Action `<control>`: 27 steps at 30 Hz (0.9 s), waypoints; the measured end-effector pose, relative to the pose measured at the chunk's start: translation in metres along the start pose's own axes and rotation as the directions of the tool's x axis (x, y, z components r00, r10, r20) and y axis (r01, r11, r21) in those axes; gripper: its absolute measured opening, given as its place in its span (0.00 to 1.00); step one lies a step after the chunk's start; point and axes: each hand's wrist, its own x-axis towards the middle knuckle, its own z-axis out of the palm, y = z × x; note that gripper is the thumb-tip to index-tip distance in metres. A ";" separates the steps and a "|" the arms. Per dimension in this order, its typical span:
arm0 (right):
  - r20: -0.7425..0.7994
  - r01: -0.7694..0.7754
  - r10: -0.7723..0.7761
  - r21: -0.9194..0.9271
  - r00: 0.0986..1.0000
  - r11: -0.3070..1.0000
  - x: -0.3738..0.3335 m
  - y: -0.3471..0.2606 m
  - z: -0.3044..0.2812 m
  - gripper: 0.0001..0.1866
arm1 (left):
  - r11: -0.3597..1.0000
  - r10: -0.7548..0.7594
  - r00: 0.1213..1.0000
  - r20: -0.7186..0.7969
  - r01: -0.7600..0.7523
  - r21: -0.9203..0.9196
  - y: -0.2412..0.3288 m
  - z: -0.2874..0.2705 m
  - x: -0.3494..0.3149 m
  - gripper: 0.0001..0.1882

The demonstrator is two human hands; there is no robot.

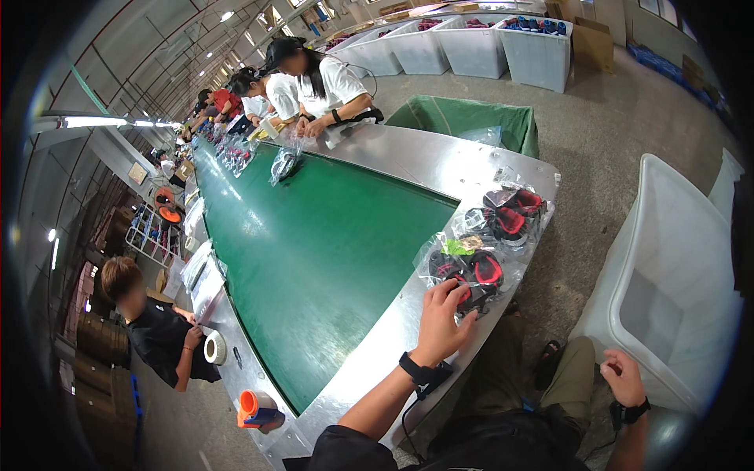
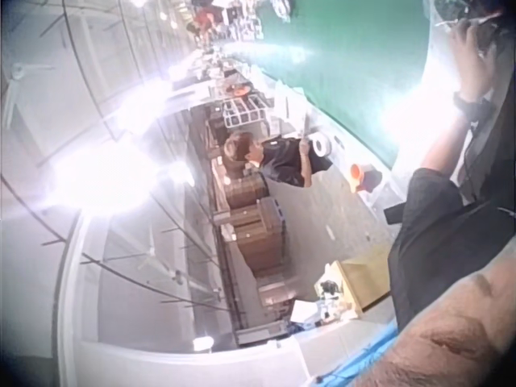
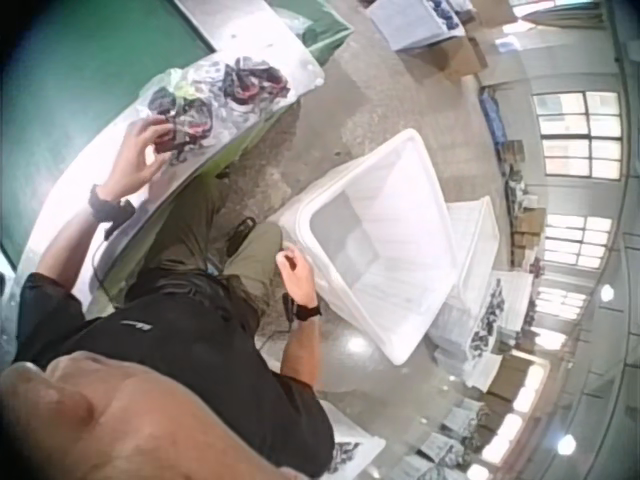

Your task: The person picks packaged footwear from a white bin and places them onto a conveyor belt. They repeatedly transfer items between bins and the belt, occasionally moving an empty bin to a new location.

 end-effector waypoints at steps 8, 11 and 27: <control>-0.036 -0.008 0.006 -0.066 0.999 0.998 -0.018 0.012 0.013 0.18 | 1.000 0.026 0.995 0.099 -0.025 -0.010 -0.007 0.000 -0.005 0.27; -0.048 -0.021 0.018 -0.064 0.999 0.998 -0.021 0.011 0.015 0.17 | 1.000 0.012 0.997 0.072 -0.012 -0.002 -0.009 0.004 -0.008 0.27; -0.013 0.027 -0.030 -0.199 0.999 0.980 -0.016 0.013 0.026 0.18 | 0.997 -0.069 0.993 -0.096 0.071 0.015 -0.003 0.024 -0.013 0.23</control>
